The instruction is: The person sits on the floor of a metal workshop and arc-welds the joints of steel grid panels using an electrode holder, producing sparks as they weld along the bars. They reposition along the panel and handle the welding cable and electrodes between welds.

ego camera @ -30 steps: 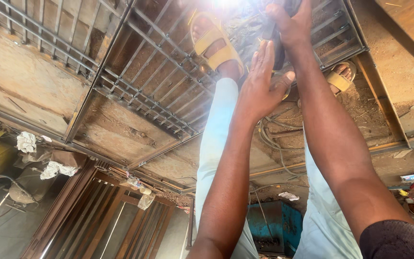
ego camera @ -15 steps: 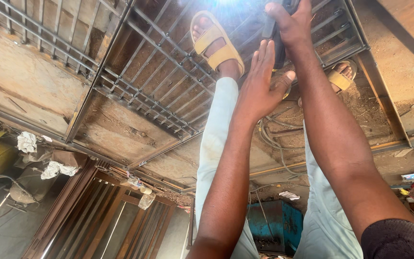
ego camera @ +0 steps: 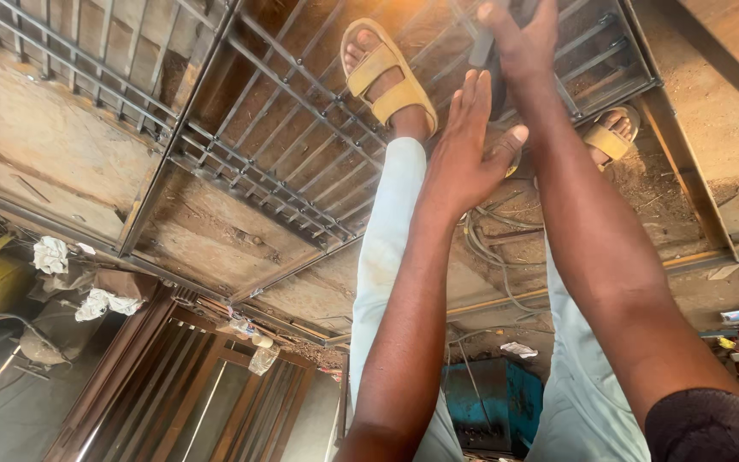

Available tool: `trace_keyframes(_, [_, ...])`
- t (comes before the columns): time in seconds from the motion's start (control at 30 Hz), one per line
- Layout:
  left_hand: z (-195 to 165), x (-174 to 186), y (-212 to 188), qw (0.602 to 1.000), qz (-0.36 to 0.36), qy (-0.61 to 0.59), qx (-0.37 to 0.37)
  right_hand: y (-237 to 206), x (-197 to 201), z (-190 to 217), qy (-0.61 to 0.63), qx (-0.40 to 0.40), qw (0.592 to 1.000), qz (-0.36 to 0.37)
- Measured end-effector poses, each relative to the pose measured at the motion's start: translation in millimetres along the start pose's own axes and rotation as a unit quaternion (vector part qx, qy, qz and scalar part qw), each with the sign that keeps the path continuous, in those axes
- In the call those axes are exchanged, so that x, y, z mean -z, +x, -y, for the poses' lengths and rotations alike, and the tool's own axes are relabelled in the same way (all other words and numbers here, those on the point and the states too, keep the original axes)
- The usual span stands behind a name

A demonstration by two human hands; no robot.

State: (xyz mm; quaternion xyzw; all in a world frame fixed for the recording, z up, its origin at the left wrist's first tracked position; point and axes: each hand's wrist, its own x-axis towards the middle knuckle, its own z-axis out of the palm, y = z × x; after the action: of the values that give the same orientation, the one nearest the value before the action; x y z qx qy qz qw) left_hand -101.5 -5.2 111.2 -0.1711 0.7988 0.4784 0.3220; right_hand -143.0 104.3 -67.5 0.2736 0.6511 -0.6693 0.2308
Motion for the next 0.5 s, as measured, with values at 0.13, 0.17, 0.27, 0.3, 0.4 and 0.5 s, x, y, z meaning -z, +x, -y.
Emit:
trace_keyframes(0.13, [-4.6,2.2,1.0,1.0,0.009,-0.009,0.02,-11.0,4.4,2.8,0.035,0.049,0.998,-0.024])
trace_keyframes(0.17, [-5.7,2.6,1.0,1.0,0.013,-0.008,0.022,-11.9,6.3,4.7,0.027,0.042,0.998,-0.038])
trace_keyframes(0.27, [-8.6,4.4,1.8,0.999,0.021,-0.005,0.023,-10.4,11.0,11.7,0.052,0.043,0.997,-0.048])
trace_keyframes(0.3, [-9.2,5.2,1.8,0.999,0.022,-0.005,0.025,-9.3,12.0,14.0,0.07,0.046,0.996,-0.044])
trace_keyframes(0.4, [-10.7,6.2,2.1,0.999,0.022,0.001,0.026,-2.7,13.6,19.4,0.107,0.003,0.994,-0.034])
trace_keyframes(0.5, [-11.1,5.8,1.8,0.999,0.024,0.007,0.029,1.7,14.6,19.3,0.105,-0.089,0.99,-0.033])
